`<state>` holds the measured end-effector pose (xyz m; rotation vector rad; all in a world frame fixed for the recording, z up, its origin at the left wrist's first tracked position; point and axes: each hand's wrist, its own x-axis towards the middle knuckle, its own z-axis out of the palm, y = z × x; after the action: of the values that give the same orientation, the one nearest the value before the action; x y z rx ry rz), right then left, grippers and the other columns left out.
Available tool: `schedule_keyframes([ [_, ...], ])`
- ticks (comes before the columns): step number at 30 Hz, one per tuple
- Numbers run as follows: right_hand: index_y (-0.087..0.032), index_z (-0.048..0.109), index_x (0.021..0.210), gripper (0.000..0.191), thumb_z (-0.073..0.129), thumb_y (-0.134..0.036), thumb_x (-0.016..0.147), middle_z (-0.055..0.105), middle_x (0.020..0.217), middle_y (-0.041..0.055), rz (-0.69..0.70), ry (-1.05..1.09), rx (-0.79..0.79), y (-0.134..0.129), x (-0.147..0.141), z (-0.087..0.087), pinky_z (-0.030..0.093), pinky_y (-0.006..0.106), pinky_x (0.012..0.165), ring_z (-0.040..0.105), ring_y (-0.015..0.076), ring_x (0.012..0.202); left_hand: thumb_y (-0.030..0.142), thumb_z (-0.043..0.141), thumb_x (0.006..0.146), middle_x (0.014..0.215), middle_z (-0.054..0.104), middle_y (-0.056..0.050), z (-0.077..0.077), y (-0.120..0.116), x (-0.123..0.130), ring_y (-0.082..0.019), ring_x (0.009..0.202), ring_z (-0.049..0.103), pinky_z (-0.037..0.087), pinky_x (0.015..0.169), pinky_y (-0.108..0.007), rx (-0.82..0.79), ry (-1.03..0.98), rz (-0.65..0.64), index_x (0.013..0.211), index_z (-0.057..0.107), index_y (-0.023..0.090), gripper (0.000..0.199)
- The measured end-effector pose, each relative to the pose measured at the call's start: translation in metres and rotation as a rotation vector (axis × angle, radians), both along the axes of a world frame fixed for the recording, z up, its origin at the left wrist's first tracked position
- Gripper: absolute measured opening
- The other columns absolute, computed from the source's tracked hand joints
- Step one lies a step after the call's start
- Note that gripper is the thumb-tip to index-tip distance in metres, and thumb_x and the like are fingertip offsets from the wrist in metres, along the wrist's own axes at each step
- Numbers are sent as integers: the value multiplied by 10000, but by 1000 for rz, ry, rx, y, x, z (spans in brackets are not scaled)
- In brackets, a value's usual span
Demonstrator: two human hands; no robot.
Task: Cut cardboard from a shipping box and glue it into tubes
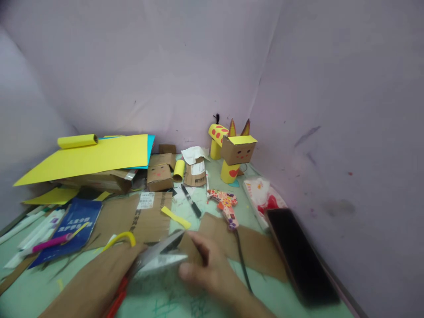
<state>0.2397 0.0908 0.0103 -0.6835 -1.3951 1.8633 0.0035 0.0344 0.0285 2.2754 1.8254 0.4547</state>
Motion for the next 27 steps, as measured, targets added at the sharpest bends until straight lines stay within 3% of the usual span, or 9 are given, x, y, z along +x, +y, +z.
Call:
schedule_keyframes([
  [6, -188, 626, 1141, 513, 714, -439, 703, 659, 1005, 67, 26, -18, 48, 0, 1, 0, 426, 326, 784, 586, 263, 932, 111, 458, 736, 1064, 680, -70, 2, -3, -6, -237, 913, 647, 514, 797, -329, 16, 163, -140, 1222, 537, 284, 522],
  [11, -198, 639, 1136, 496, 711, -442, 710, 661, 966, 52, -6, -5, 74, -2, 1, -4, 411, 306, 784, 574, 252, 930, 108, 414, 786, 1023, 691, -69, 5, -8, -11, -223, 857, 669, 535, 729, -303, 133, 252, -252, 1243, 473, 248, 481],
  [20, -210, 638, 1146, 491, 711, -436, 717, 637, 979, 48, -24, 6, 43, -4, 0, -5, 406, 321, 828, 556, 240, 912, 64, 430, 752, 985, 705, -26, 7, -5, -13, -191, 820, 677, 533, 718, -251, 83, 144, -231, 1255, 478, 322, 567],
  [27, -192, 647, 1116, 468, 705, -440, 724, 613, 920, 48, -17, 11, 24, -5, -1, -8, 422, 311, 782, 546, 218, 844, 55, 429, 751, 923, 705, -23, 6, -5, -14, -182, 806, 678, 531, 729, -239, 95, 139, -244, 1231, 494, 293, 540],
])
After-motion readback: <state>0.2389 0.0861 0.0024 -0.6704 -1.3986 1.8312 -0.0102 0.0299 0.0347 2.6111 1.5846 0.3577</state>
